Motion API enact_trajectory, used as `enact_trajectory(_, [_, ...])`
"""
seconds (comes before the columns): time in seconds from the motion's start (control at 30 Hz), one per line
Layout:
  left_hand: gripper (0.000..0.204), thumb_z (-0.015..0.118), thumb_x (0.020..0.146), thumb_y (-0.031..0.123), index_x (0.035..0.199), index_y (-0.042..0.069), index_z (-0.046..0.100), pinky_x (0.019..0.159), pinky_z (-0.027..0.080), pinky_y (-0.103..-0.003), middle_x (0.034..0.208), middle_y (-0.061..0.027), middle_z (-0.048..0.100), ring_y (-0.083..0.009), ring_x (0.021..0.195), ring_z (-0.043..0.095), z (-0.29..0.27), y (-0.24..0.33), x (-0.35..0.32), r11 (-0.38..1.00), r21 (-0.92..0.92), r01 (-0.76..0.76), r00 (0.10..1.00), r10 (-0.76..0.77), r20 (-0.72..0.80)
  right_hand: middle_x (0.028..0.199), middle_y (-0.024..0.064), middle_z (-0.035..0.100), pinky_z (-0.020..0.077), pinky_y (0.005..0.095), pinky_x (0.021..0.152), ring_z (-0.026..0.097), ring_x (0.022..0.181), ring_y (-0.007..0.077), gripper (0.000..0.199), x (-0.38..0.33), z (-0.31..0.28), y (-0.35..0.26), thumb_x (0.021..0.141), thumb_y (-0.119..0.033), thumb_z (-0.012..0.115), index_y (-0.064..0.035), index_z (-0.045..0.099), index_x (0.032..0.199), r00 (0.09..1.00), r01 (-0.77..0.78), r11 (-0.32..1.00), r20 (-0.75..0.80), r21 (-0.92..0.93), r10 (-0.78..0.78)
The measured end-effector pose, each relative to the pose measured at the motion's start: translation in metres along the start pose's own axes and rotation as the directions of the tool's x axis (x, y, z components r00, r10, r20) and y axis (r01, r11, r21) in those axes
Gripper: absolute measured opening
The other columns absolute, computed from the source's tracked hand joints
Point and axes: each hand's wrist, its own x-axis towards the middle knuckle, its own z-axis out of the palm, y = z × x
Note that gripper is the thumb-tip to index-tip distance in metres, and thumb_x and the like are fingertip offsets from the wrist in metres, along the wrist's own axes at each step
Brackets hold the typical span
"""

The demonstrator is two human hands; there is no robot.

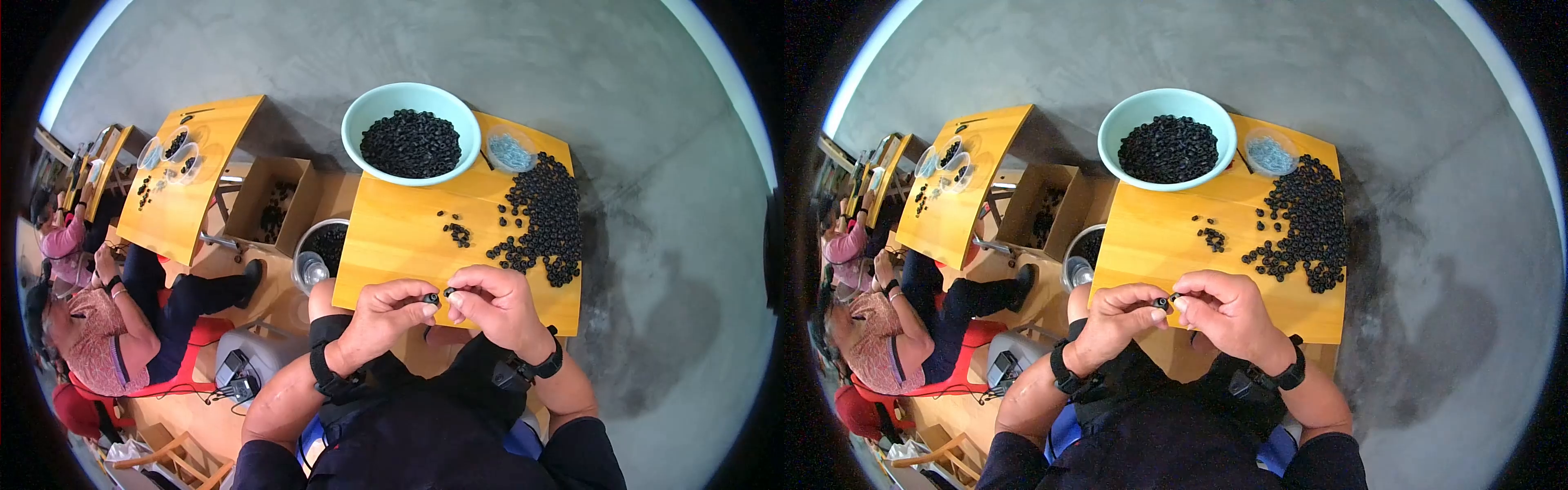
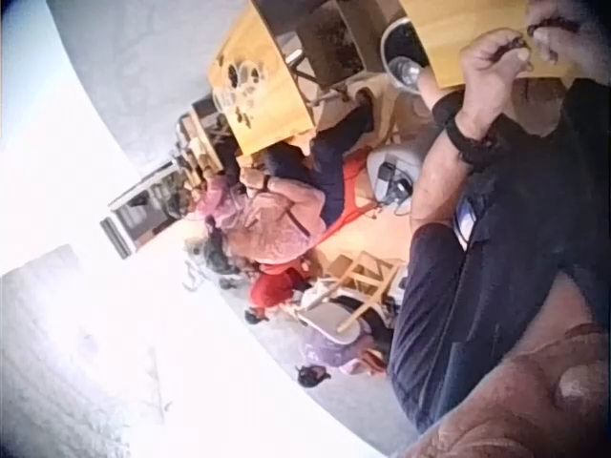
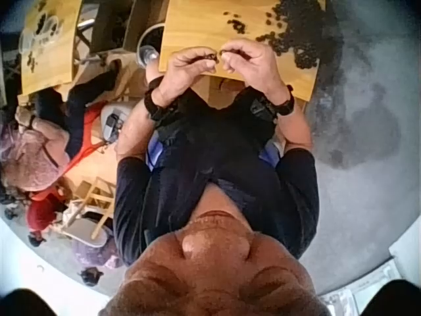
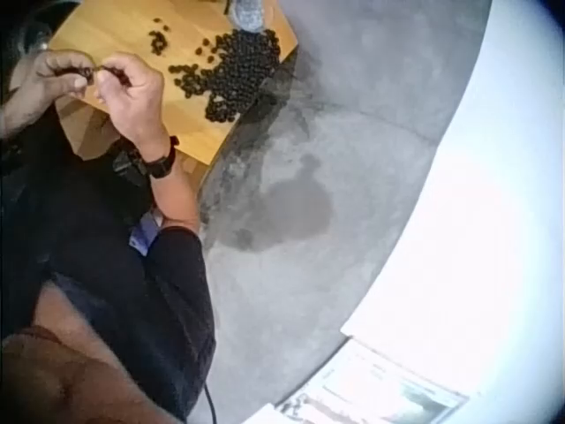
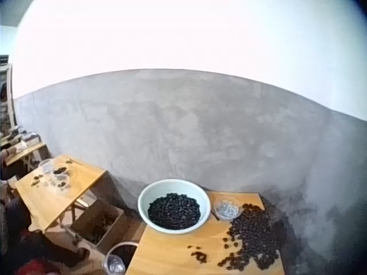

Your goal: Sorting and inspecting black plastic or rubber ring-shaped components from a large bowl into smaller containers.

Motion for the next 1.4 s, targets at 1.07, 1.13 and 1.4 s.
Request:
enact_trajectory(1.07, [0.018, 0.064, 0.091, 0.004, 0.108, -0.002, 0.066, 0.071, 0.051, -0.024, 0.086, -0.0032, 0.065, -0.0092, 0.078, 0.062, -0.004, -0.01, -0.001, 0.995, 0.094, -0.026, 1.0, 0.025, 0.01, 0.074, 0.0025, 0.06, 0.0476, 0.0202, 0.047, 0.058, 0.055, 0.0071, 0.008, 0.006, 0.01, 0.015, 0.092, -0.004, 0.06, 0.0008, 0.065, 0.096, 0.994, 0.089, 0.984, 0.074, -0.156, -0.078])
enact_trajectory(1.13, [0.019, 0.065, 0.09, 0.004, 0.108, -0.001, 0.066, 0.073, 0.051, -0.024, 0.088, -0.0036, 0.066, -0.0096, 0.081, 0.061, -0.004, -0.01, -0.001, 0.986, 0.151, -0.069, 0.998, 0.067, 0.012, 0.072, 0.0021, 0.061, 0.0481, 0.02, 0.047, 0.058, 0.056, 0.0065, 0.008, 0.005, 0.011, 0.015, 0.092, -0.005, 0.061, 0.0009, 0.065, 0.095, 0.999, -0.03, 0.996, 0.043, -0.082, 0.034])
enact_trajectory(1.4, [0.018, 0.066, 0.089, 0.003, 0.106, -0.001, 0.067, 0.072, 0.05, -0.025, 0.088, -0.0049, 0.065, -0.0107, 0.08, 0.062, -0.003, -0.007, 0.001, 0.966, 0.254, -0.051, 0.999, 0.051, 0.005, 0.068, 0.002, 0.064, 0.0493, 0.02, 0.05, 0.059, 0.056, 0.0056, 0.009, 0.007, 0.003, 0.016, 0.091, -0.007, 0.063, 0.0016, 0.066, 0.092, 0.969, -0.233, 0.972, 0.084, 0.006, 0.232])
